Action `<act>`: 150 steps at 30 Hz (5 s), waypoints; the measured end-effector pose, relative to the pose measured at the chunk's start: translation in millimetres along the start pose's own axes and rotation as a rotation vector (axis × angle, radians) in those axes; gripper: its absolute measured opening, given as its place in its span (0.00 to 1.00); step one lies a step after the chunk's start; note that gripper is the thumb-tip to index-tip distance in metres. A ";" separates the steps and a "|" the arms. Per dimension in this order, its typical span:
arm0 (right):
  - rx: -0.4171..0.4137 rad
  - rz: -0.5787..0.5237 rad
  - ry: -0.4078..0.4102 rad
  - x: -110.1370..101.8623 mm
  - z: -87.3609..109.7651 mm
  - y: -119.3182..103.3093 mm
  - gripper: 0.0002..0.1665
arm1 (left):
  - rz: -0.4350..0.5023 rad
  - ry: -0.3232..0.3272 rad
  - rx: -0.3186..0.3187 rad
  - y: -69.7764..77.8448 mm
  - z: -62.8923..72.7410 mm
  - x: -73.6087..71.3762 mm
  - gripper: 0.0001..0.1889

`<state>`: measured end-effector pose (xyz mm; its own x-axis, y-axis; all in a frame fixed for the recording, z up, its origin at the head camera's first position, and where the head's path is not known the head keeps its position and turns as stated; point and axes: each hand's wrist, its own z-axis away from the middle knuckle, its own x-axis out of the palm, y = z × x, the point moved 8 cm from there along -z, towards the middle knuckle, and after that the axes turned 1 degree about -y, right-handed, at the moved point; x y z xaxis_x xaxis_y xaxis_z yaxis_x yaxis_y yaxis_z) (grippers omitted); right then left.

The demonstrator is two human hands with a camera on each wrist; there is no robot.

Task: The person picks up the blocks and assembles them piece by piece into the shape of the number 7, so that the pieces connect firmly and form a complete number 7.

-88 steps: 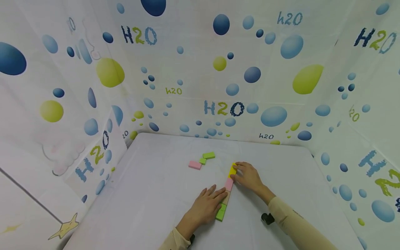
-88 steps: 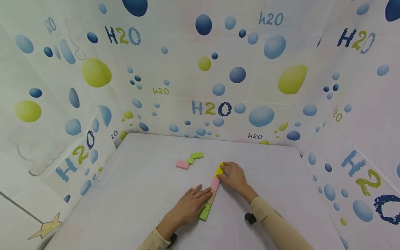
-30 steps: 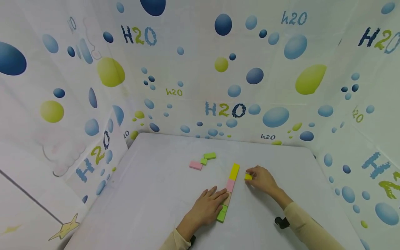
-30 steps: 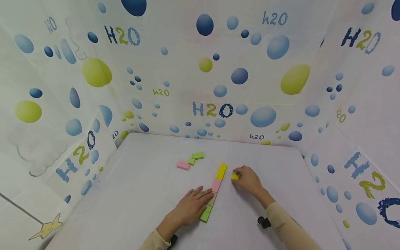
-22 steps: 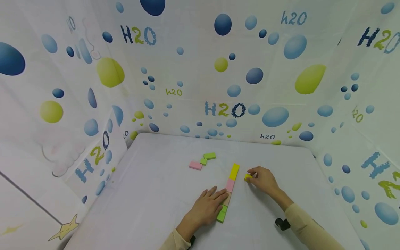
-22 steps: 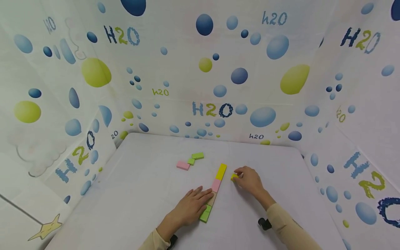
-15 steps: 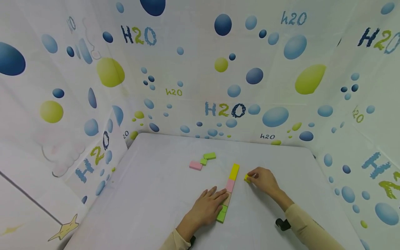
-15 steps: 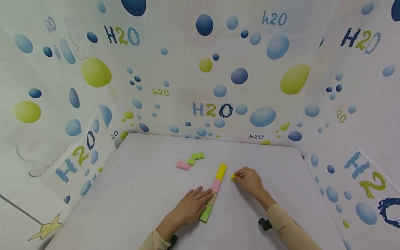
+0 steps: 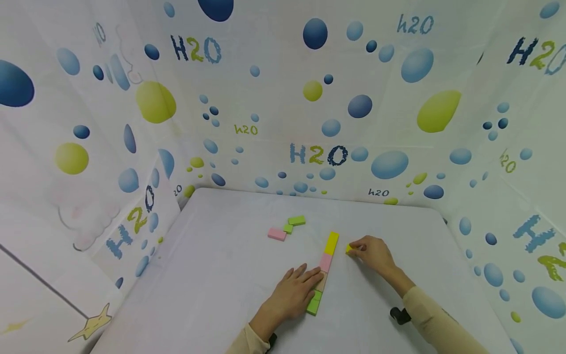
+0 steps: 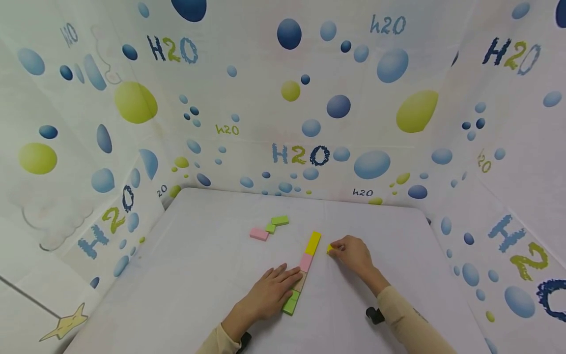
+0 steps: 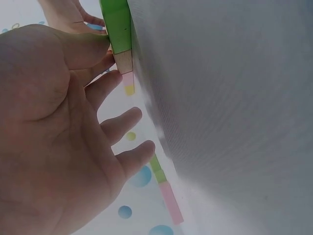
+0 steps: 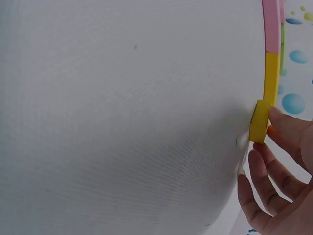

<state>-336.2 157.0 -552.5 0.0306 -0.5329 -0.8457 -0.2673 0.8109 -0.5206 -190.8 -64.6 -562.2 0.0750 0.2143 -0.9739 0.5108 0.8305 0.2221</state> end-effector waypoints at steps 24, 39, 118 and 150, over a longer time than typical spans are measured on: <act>0.045 -0.001 0.015 4.3 -20.8 6.4 0.15 | 0.005 -0.021 -0.010 0.2 0.7 1.3 0.26; 0.071 0.011 -0.005 4.0 -39.3 11.7 0.15 | 0.033 -0.019 -0.006 -1.1 -0.1 1.9 0.26; -0.020 -0.071 0.032 33.3 -74.8 -11.1 0.12 | 0.052 -0.025 0.005 -5.4 1.0 7.1 0.27; 0.025 -0.052 0.061 30.1 -73.5 -9.5 0.09 | 0.043 -0.016 0.023 -6.6 1.2 8.8 0.26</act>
<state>-403.6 115.5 -564.4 -0.0151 -0.5877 -0.8090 -0.2430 0.7870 -0.5671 -192.5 -68.8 -572.3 0.1104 0.2413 -0.9641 0.5266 0.8085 0.2627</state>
